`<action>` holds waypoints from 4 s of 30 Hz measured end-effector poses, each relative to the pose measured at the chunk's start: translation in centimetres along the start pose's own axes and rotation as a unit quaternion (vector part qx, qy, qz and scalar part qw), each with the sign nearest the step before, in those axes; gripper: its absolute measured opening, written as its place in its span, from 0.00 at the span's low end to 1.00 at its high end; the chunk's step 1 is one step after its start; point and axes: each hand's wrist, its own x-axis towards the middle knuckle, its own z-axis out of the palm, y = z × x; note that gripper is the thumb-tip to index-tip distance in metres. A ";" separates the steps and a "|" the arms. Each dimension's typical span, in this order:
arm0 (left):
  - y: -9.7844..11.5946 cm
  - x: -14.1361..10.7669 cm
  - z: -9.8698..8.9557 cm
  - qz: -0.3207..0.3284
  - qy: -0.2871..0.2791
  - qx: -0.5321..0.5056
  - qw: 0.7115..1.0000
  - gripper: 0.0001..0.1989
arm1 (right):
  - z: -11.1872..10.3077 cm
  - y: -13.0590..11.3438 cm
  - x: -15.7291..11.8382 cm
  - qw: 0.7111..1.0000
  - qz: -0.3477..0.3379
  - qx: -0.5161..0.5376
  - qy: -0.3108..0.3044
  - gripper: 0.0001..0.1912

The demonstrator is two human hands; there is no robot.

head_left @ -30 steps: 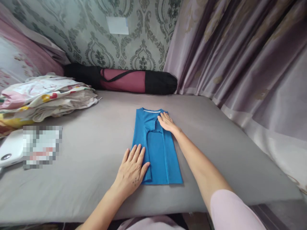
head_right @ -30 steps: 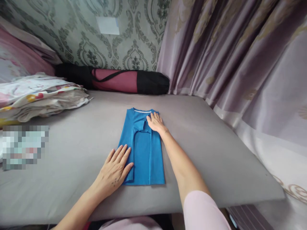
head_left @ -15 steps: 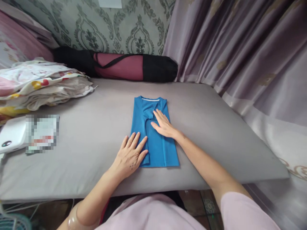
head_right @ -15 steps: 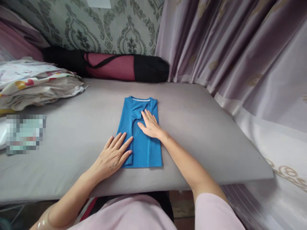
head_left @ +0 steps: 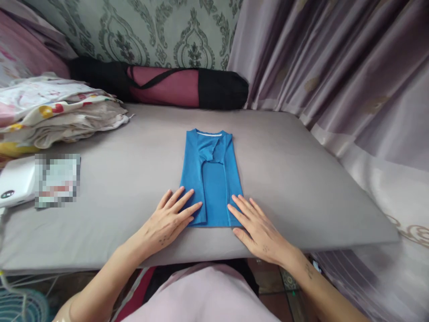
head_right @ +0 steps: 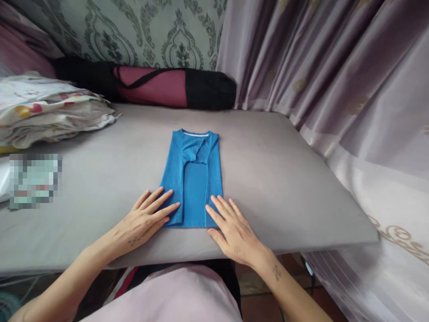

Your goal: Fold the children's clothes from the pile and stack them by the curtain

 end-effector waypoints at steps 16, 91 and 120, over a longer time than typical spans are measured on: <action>1.3 0.1 -1.4 0.129 0.058 0.015 0.990 0.14 | -0.4 0.2 -0.2 0.986 -0.098 -0.062 0.116 0.14; -4.3 7.7 1.8 -0.201 0.069 -0.053 0.976 0.23 | -2.1 6.1 11.1 0.999 -0.043 0.014 -0.024 0.28; -5.3 6.7 -0.1 -0.304 0.018 -0.155 0.940 0.15 | 1.0 0.5 24.5 0.999 -0.029 0.033 0.007 0.08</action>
